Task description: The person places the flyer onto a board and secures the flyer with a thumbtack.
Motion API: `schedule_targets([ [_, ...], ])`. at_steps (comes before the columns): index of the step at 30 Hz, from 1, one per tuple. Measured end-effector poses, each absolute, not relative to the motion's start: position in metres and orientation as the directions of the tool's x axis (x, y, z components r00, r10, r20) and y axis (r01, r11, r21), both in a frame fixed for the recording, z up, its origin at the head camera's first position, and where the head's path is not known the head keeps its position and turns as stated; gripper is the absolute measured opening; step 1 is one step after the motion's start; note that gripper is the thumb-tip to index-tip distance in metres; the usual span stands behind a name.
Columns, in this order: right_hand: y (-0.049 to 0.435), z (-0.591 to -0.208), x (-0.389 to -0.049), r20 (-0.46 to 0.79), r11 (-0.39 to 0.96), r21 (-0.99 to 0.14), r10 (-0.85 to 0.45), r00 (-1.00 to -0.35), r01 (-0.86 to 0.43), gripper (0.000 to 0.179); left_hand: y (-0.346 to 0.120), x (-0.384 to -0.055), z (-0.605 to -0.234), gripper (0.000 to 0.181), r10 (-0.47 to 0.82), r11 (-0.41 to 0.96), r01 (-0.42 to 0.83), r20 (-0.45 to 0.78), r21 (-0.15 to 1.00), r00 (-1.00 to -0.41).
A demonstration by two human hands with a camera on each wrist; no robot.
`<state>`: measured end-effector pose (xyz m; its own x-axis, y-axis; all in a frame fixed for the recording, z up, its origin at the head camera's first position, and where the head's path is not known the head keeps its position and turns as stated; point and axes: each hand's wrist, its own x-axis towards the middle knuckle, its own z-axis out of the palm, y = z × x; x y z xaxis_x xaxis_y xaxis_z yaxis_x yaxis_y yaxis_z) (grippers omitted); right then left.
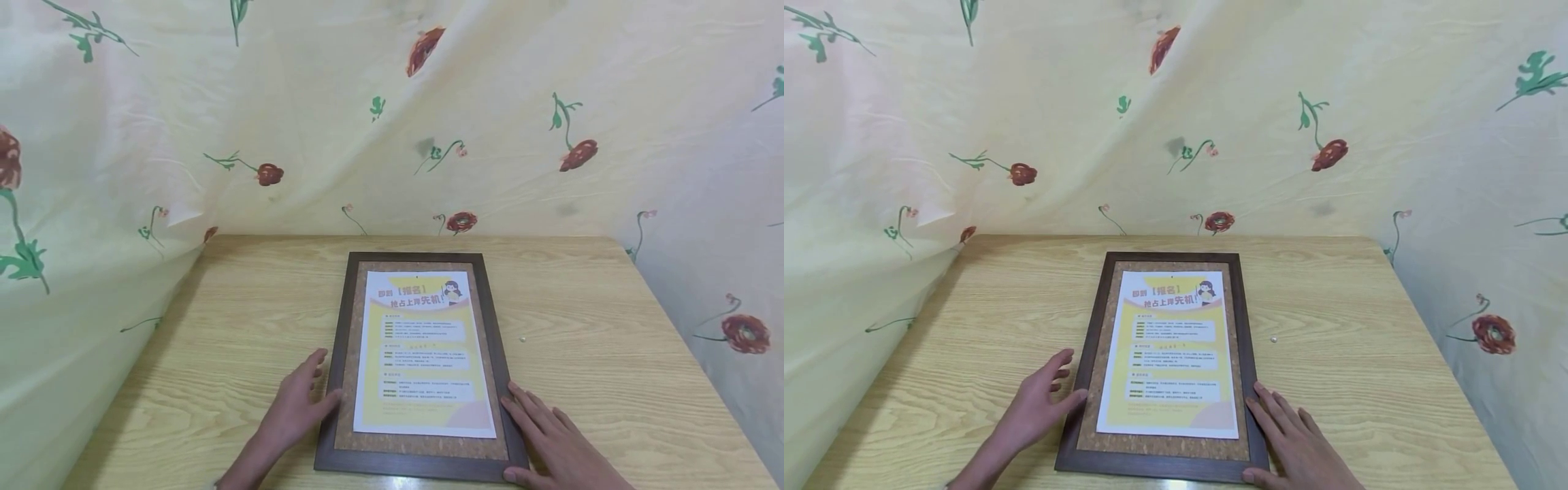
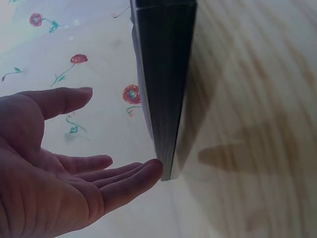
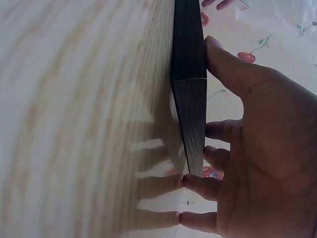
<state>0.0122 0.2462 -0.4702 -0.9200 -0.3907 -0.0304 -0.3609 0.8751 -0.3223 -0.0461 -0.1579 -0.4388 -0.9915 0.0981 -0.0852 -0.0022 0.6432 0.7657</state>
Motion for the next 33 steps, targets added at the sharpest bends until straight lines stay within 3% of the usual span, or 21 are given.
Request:
schedule_targets([
  [14,0.246,-0.467,0.011,-0.045,0.871,-0.338,-0.394,-0.918,-0.357,0.092,-0.159,-0.045,-0.451,0.114,0.279,0.729,0.102,-0.157,0.677,-0.947],
  [23,0.246,-0.467,0.011,-0.047,0.873,-0.338,-0.389,-0.920,-0.351,0.093,-0.165,-0.046,-0.453,0.124,0.451,0.739,0.245,-0.190,0.628,-0.872],
  [33,0.247,-0.469,0.013,-0.010,0.863,-0.339,-0.401,-0.916,-0.374,0.090,-0.165,-0.045,-0.453,0.124,0.509,0.743,0.325,-0.178,0.585,-0.842],
])
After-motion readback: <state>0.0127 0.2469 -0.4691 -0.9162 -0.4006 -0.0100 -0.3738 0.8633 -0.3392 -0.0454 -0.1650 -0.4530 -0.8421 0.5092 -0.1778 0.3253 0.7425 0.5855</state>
